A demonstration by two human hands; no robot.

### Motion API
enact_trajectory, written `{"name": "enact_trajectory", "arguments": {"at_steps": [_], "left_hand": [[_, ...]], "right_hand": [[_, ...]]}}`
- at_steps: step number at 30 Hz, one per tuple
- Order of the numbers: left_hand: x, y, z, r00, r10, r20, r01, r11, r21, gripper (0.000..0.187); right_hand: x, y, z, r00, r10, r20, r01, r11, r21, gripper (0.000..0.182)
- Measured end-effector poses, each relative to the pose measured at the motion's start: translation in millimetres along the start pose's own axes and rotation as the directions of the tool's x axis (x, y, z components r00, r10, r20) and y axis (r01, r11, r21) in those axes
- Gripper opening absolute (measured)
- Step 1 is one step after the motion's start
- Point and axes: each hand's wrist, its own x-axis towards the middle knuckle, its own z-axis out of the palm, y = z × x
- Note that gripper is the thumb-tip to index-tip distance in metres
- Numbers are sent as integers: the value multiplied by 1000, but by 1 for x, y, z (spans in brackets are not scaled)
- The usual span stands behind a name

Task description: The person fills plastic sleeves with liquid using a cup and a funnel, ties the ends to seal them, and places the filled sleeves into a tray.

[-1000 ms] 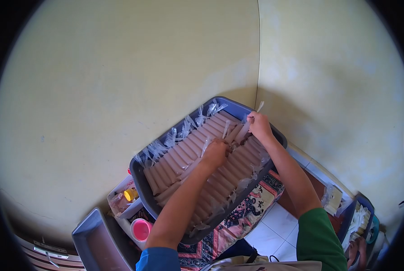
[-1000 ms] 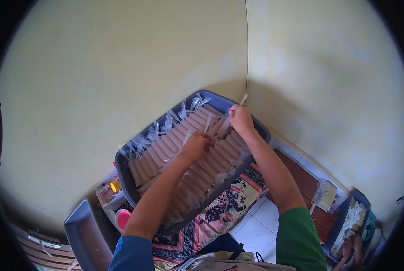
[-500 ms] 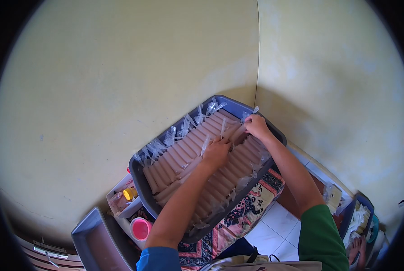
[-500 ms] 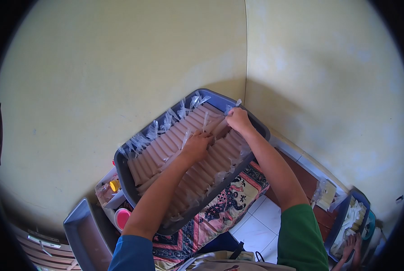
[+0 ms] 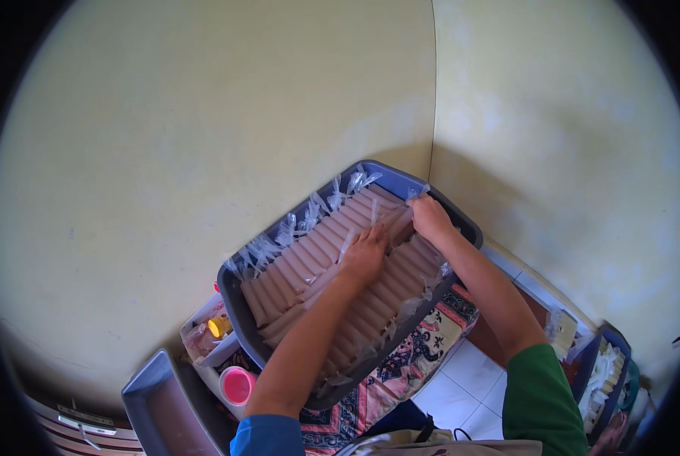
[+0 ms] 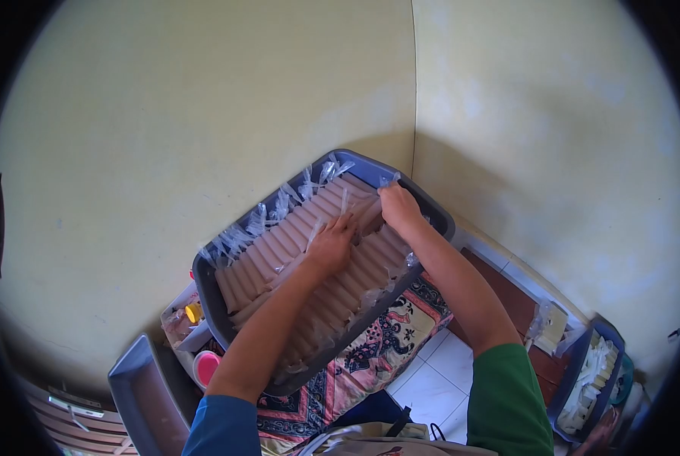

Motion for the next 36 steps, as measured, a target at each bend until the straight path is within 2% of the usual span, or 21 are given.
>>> {"name": "enact_trajectory", "arguments": {"at_steps": [1, 3, 6, 12, 15, 22, 27, 31, 33, 34, 36], "left_hand": [[0, -1, 1, 1000, 1, 1, -1, 1000, 0, 45], [1, 0, -3, 995, -13, 101, 18, 999, -41, 42], [1, -3, 5, 999, 20, 48, -20, 1000, 5, 45], [-1, -7, 12, 997, 23, 75, -22, 1000, -18, 49], [0, -10, 13, 996, 54, 77, -53, 998, -16, 50], [-1, -14, 15, 993, 83, 85, -78, 995, -62, 52], [-1, -20, 16, 988, 152, 37, -146, 980, -135, 50], [1, -22, 16, 985, 173, -4, -169, 963, -212, 48], [-1, -15, 6, 999, 5, -40, -19, 934, -356, 45], [0, -15, 5, 999, 7, -40, -21, 935, -355, 45], [2, -15, 6, 997, -22, -70, 7, 977, -214, 43]], "right_hand": [[0, 0, 1, 1000, 2, -1, -2, 1000, 0, 21], [1, 0, 1, 998, -56, 39, 57, 998, -22, 17], [0, 2, 0, 991, -27, 128, 29, 1000, -12, 14], [1, 2, -1, 984, 17, 177, -18, 1000, 0, 20], [0, 3, 1, 990, -14, 139, 11, 1000, 19, 25], [0, 6, 6, 985, 0, 174, 1, 1000, -2, 30], [0, 4, 0, 994, 14, 110, -21, 998, 59, 24], [2, 0, -3, 990, 59, 126, -68, 995, 68, 20], [3, -1, -5, 992, 78, 97, -83, 995, 49, 20], [3, -1, -6, 992, 79, 94, -84, 995, 49, 20], [2, 2, -5, 996, 51, 78, -55, 997, 54, 17]]}}
